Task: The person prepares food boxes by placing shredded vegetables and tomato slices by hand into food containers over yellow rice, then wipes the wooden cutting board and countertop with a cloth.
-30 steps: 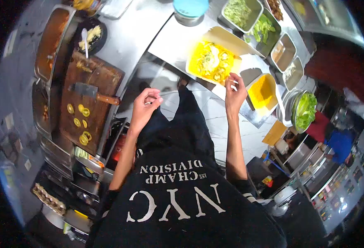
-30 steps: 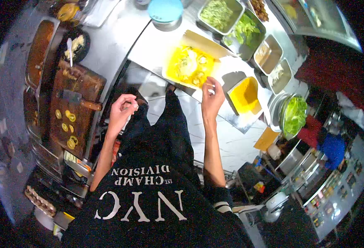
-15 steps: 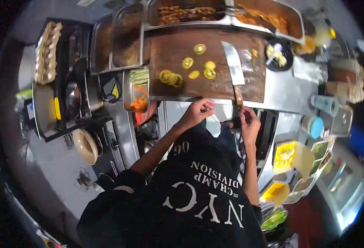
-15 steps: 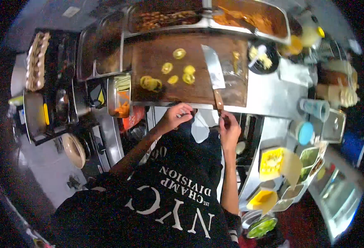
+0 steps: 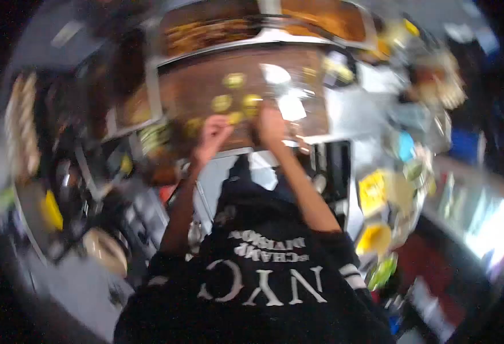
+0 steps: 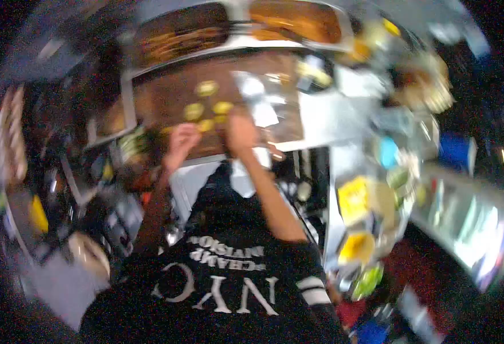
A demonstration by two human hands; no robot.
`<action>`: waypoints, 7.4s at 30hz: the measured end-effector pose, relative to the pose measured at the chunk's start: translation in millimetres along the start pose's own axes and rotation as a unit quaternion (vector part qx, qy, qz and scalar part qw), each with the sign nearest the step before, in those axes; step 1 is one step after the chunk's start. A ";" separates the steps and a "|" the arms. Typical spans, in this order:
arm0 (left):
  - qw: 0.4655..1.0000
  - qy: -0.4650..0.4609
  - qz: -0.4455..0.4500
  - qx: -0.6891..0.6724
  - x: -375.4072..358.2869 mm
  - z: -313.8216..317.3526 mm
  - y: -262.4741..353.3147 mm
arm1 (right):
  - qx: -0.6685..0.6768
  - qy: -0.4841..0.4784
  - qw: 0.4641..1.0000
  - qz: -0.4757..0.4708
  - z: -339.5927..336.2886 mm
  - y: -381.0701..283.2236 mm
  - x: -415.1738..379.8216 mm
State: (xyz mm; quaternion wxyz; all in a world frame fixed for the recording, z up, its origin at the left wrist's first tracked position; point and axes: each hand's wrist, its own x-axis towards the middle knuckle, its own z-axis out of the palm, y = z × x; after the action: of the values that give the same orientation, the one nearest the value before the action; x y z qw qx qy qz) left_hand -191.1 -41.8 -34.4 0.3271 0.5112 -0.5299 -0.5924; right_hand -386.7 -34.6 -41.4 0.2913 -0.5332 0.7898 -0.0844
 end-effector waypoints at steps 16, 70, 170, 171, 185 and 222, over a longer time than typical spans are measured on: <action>0.966 -0.216 0.011 0.143 22.9 56.1 13.9 | 0.364 0.309 0.864 0.161 -33.9 182.0 -182.2; 0.925 -0.277 0.138 0.220 -98.4 524.1 14.5 | 0.552 0.436 0.648 0.291 -82.4 478.4 -360.1; 0.973 -0.207 -0.066 0.077 -133.3 192.0 15.9 | 0.367 0.056 0.928 0.036 -87.7 216.6 -250.2; 0.979 -0.182 -0.039 0.083 -130.8 163.6 7.9 | 0.333 0.063 0.941 -0.012 -82.0 195.2 -224.1; 0.992 0.129 -0.001 -0.008 -64.6 -72.9 -18.7 | -0.078 -0.072 0.970 -0.217 9.3 -48.9 5.4; 0.765 -0.612 -0.044 0.198 -262.7 623.4 -100.0 | 0.466 0.576 0.468 0.481 22.7 514.0 -522.8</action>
State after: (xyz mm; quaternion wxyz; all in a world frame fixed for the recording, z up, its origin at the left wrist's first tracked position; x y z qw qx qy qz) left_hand -700.1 407.7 -115.0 -0.2017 0.1168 -0.6998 -0.6752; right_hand -644.9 649.9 -94.6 -0.0298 0.3145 0.7547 -0.5749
